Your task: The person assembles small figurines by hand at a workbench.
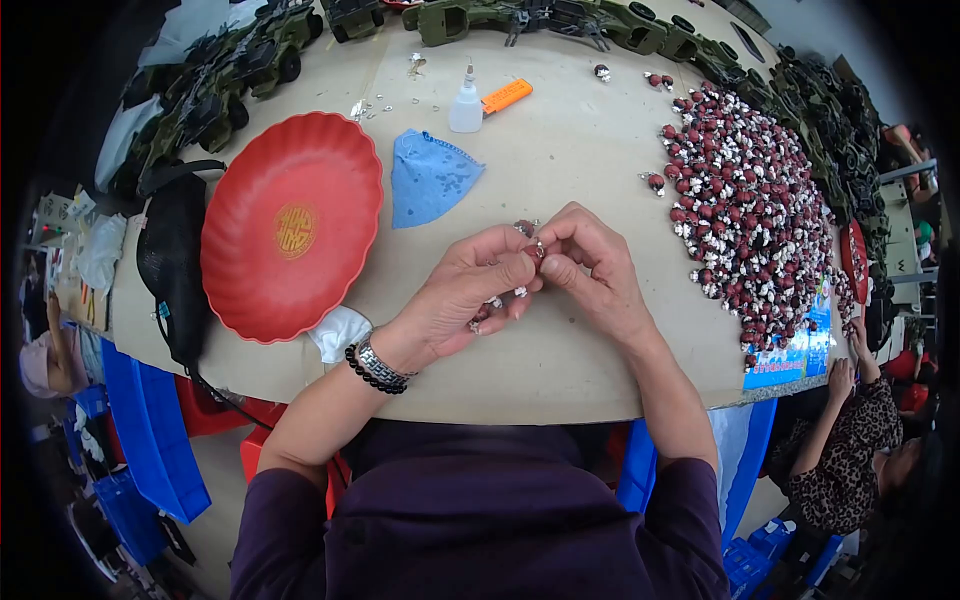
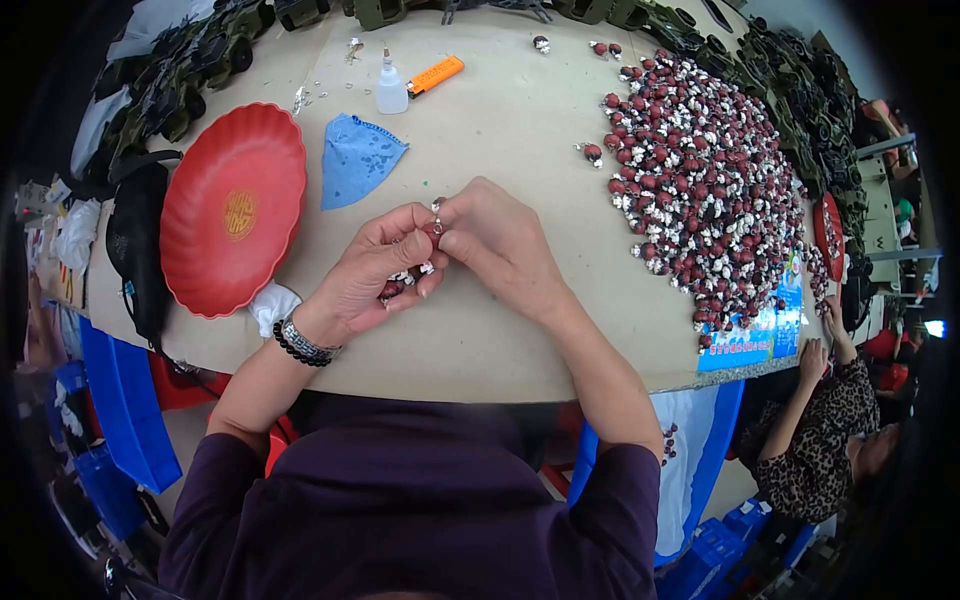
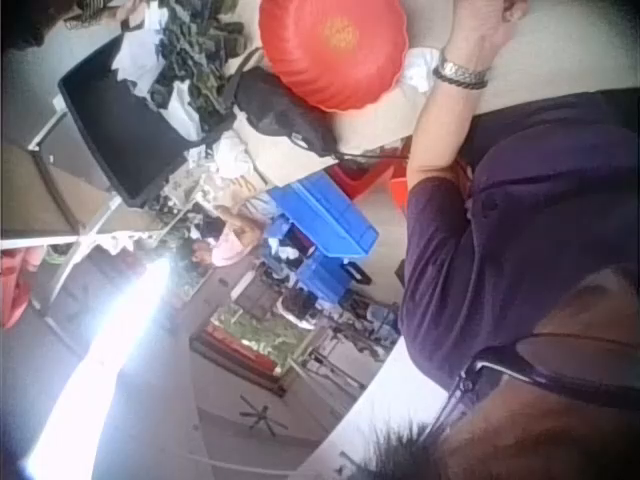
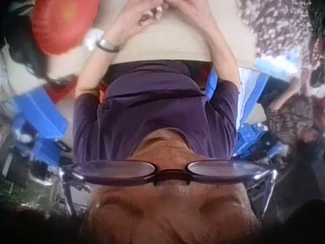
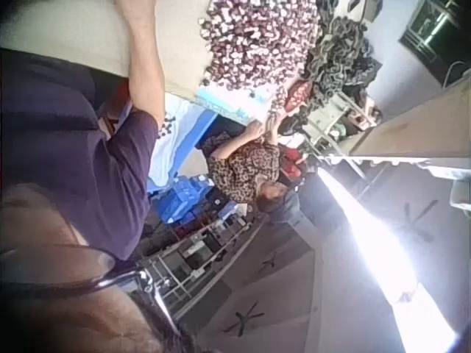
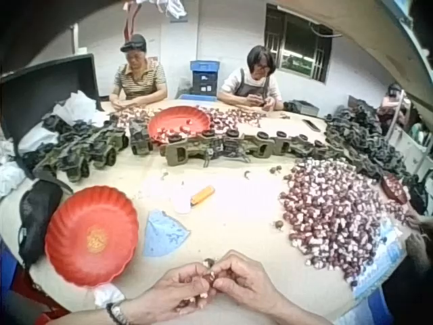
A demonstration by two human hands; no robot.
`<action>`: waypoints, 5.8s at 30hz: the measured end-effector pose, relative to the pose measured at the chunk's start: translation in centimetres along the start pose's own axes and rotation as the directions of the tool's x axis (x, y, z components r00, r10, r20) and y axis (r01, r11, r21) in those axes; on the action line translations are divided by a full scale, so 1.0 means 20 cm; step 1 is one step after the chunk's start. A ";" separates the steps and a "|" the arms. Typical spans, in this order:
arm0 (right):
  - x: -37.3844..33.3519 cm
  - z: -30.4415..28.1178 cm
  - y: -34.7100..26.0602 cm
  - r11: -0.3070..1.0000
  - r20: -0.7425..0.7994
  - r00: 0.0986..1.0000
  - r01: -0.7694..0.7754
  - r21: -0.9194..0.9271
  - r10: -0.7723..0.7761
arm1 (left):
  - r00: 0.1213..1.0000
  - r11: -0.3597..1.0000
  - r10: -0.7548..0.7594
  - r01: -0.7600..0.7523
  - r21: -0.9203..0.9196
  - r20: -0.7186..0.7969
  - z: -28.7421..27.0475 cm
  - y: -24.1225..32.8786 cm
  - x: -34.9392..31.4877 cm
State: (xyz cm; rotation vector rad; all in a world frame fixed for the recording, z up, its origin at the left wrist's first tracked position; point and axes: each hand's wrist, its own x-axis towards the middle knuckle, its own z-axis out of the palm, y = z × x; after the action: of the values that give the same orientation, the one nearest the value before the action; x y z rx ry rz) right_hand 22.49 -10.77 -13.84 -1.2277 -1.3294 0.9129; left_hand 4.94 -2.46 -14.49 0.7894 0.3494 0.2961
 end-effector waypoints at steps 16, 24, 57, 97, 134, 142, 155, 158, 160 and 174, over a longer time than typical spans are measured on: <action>0.02 -0.05 -0.02 0.977 -0.056 0.998 0.030 -0.209 -0.043 | 0.995 0.975 -0.081 0.090 -0.204 0.052 -0.02 0.00 0.02; 0.05 0.02 -0.01 0.705 -0.043 0.986 0.083 -0.704 -0.158 | 0.981 0.914 0.192 -0.181 -0.363 -0.008 -0.05 0.07 0.02; 0.03 0.01 -0.03 0.879 -0.038 0.930 0.333 -0.341 -0.367 | 0.993 0.994 0.051 -0.040 0.105 -0.109 0.03 0.01 -0.01; 0.05 -0.15 0.03 0.754 -0.052 0.983 0.101 -0.649 -0.177 | 0.975 0.976 0.196 -0.205 -0.077 -0.107 0.01 0.12 -0.01; -0.01 0.09 0.03 0.528 0.444 0.896 0.363 -0.768 0.030 | 0.689 -0.216 0.722 0.313 0.925 -0.064 -0.38 0.39 -0.61; -0.07 0.28 0.01 0.443 0.444 0.895 0.384 -0.811 0.037 | 0.715 -0.225 0.697 0.295 0.929 -0.058 -0.40 0.35 -0.57; -0.20 0.44 -0.06 0.492 0.697 0.717 0.599 -0.632 0.023 | 0.734 -0.174 0.675 0.254 0.951 -0.073 -0.37 0.37 -0.61; -0.20 0.44 -0.07 0.546 0.709 0.705 0.592 -0.593 0.006 | 0.739 -0.159 0.667 0.270 0.950 -0.098 -0.37 0.37 -0.60; -0.21 0.45 -0.06 0.573 0.698 0.716 0.573 -0.586 -0.002 | 0.737 -0.163 0.668 0.282 0.946 -0.105 -0.37 0.37 -0.60; -0.36 0.59 -0.11 0.434 0.398 0.917 0.365 -0.824 -0.017 | 0.748 -0.145 0.658 0.233 0.962 -0.082 -0.37 0.35 -0.60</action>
State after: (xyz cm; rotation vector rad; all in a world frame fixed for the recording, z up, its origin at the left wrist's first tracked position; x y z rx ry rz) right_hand 9.81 -16.79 -14.83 -1.6732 -2.3585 0.1556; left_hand -9.89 2.30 -11.77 2.4743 1.1561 0.6832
